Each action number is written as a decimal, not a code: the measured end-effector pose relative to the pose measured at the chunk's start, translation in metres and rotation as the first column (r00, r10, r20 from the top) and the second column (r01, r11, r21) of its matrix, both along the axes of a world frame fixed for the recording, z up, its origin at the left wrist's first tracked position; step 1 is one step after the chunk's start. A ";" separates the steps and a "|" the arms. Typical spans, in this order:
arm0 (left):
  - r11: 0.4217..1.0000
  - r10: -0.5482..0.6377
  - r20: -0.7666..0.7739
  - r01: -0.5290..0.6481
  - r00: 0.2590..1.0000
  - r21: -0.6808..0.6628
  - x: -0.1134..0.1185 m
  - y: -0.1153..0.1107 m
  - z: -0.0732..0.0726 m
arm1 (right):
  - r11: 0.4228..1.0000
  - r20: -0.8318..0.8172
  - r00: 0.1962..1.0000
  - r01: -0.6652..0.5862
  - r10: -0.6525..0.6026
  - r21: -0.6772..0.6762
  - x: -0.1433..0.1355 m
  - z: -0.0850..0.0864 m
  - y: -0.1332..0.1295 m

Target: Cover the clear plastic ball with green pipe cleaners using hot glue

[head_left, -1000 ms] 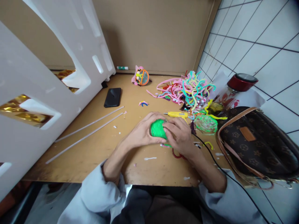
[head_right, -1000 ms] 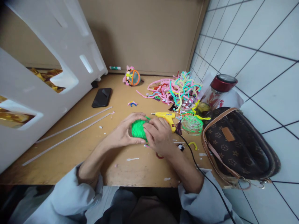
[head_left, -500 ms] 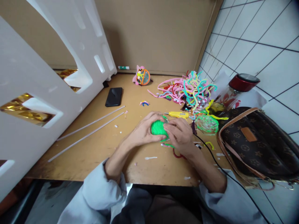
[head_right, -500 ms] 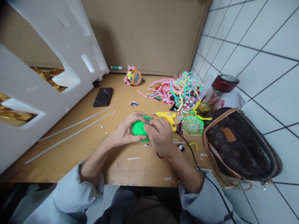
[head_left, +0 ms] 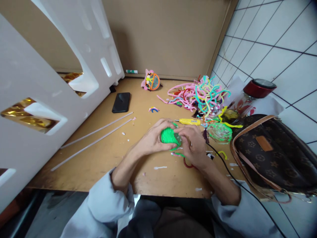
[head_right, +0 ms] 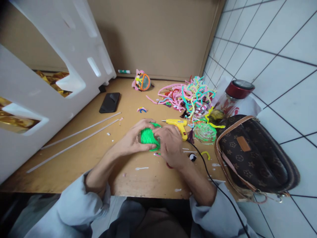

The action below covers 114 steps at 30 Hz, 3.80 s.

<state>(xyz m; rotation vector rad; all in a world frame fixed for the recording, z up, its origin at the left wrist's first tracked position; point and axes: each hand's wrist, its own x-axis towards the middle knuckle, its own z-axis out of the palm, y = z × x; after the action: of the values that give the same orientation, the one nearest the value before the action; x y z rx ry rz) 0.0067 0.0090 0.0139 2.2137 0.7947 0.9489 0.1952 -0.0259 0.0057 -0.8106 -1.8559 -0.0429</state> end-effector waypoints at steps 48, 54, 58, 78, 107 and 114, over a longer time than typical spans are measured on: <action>1.000 -0.018 0.040 0.018 0.999 0.013 0.001 0.000 -0.002 | 0.983 0.135 0.977 0.173 -0.163 -0.059 -0.005 0.000 -0.003; 0.999 -0.019 0.026 0.018 0.999 0.034 0.003 -0.001 -0.001 | 0.946 0.175 0.935 0.320 -0.308 -0.045 -0.015 0.000 -0.004; 0.999 -0.017 -0.001 0.017 1.000 0.035 0.005 -0.001 -0.001 | 0.919 0.175 0.917 0.379 -0.358 -0.106 -0.019 0.003 -0.006; 0.996 0.060 -0.050 -0.056 0.997 0.065 0.012 -0.011 -0.002 | 0.761 0.091 0.876 0.459 -0.474 -0.457 -0.029 0.018 -0.020; 1.000 0.023 0.019 -0.023 1.000 -0.005 0.008 -0.004 -0.002 | 0.891 -0.079 0.951 0.248 -0.299 -0.381 -0.019 0.001 -0.023; 1.000 0.030 0.023 -0.030 0.999 0.001 0.007 -0.003 -0.004 | 0.929 -0.061 0.965 0.226 -0.254 -0.294 -0.014 0.004 -0.027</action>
<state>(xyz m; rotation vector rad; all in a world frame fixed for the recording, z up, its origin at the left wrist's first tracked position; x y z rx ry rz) 0.0140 0.0056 0.0101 2.1935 0.8199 0.9875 0.1812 -0.0533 0.0098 -1.2180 -1.6823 0.1110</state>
